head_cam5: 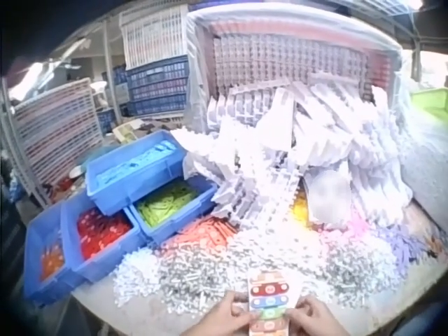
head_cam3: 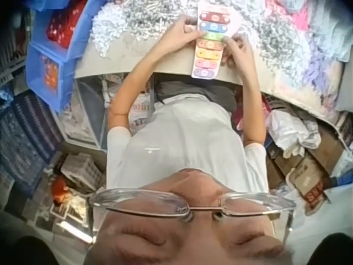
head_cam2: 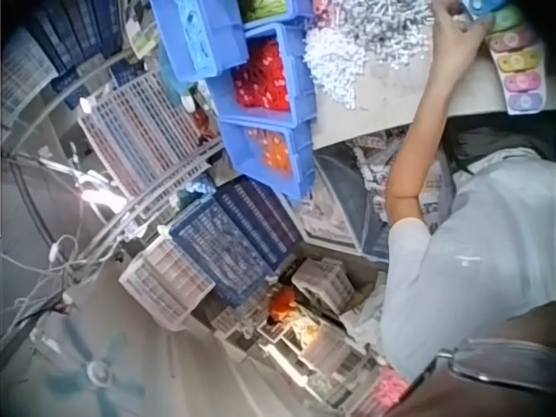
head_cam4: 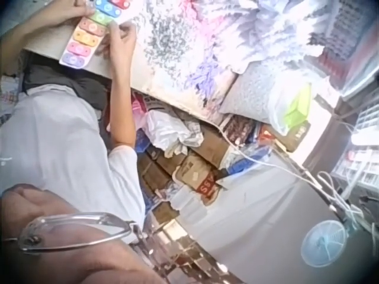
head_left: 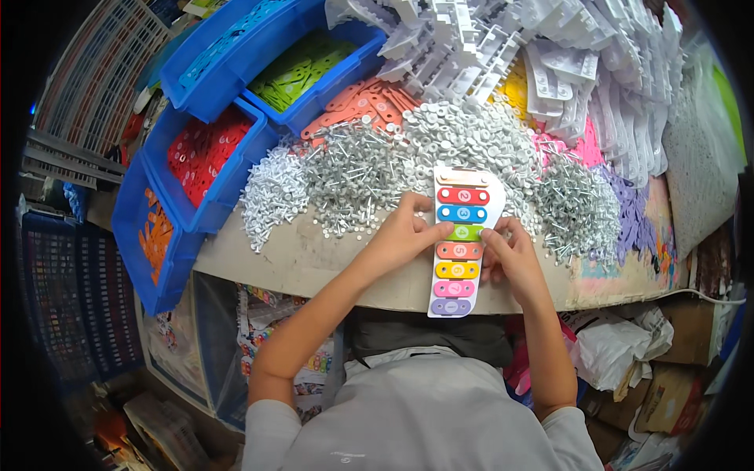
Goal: Assembling a colorful toy by inserting small plastic pieces into a white base.
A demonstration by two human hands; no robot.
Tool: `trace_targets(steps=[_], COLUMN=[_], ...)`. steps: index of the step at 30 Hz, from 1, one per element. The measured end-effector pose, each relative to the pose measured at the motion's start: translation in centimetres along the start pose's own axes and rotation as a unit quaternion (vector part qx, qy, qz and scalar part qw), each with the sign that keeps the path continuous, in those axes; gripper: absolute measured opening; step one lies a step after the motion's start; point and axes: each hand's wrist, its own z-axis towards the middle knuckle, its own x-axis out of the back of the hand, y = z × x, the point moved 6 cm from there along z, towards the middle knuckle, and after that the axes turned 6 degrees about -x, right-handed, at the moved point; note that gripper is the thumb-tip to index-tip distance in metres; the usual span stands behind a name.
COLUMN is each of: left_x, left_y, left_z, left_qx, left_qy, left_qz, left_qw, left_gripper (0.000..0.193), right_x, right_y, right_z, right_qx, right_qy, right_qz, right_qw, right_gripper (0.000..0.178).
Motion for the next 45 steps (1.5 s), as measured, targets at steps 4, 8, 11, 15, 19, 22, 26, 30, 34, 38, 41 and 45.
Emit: trace_targets(steps=[4, 8, 11, 15, 19, 22, 26, 30, 34, 38, 41, 45], left_x=[-1.0, -1.7, -1.4, -0.9, -0.5, -0.6, -0.4, 3.0, 6.4, 7.2, 8.4, 10.3], left_y=[-0.8, -0.6, 0.2, -0.2, -1.9, -1.3, -0.3, 0.7, -2.6, -3.8, -3.9, -3.4], left_z=[0.5, 1.3, 1.3, 1.6, 2.4, 1.8, -1.3, -7.6, -13.5, -14.9, -15.0, -15.3], left_qx=[0.106, 0.070, 0.067, 0.048, 0.027, 0.023, -0.037, -0.115, -0.092, -0.101, -0.119, -0.123], left_qy=[-0.104, -0.099, -0.135, -0.129, -0.097, -0.084, 0.041, 0.191, 0.310, 0.363, 0.385, 0.412], left_qz=[-0.106, -0.106, -0.090, -0.055, -0.002, -0.040, 0.036, 0.039, 0.048, 0.059, 0.067, 0.058], left_qw=[0.983, 0.987, 0.984, 0.989, 0.995, 0.995, 0.998, 0.974, 0.945, 0.924, 0.913, 0.901], left_gripper=[0.040, 0.034, 0.033, 0.031, 0.028, 0.027, 0.036, 0.018, 0.013, 0.012, 0.011, 0.011], right_x=[-0.5, -0.3, -0.3, -0.7, -0.6, -0.7, 1.1, 8.8, 16.3, 20.4, 19.9, 19.5], right_y=[0.4, 0.7, 0.5, 1.0, 1.7, 1.4, 2.1, 1.2, 3.7, 6.1, 5.2, 5.4], right_z=[0.7, 0.8, 0.8, 1.4, 1.8, 1.4, 0.3, -4.8, -5.9, -4.5, -4.4, -3.7], right_qx=[-0.029, -0.023, -0.023, -0.010, 0.020, 0.019, 0.018, 0.253, 0.248, 0.222, 0.225, 0.269], right_qy=[-0.051, -0.059, -0.068, -0.077, -0.051, -0.060, 0.016, 0.338, 0.419, 0.388, 0.380, 0.362], right_qz=[-0.036, -0.050, -0.046, -0.025, -0.025, -0.024, -0.014, -0.204, -0.283, -0.231, -0.291, -0.318], right_qw=[0.998, 0.997, 0.996, 0.997, 0.998, 0.998, 1.000, 0.883, 0.826, 0.864, 0.849, 0.834], right_gripper=[0.031, 0.035, 0.034, 0.031, 0.026, 0.026, 0.021, 0.013, 0.013, 0.015, 0.013, 0.014])
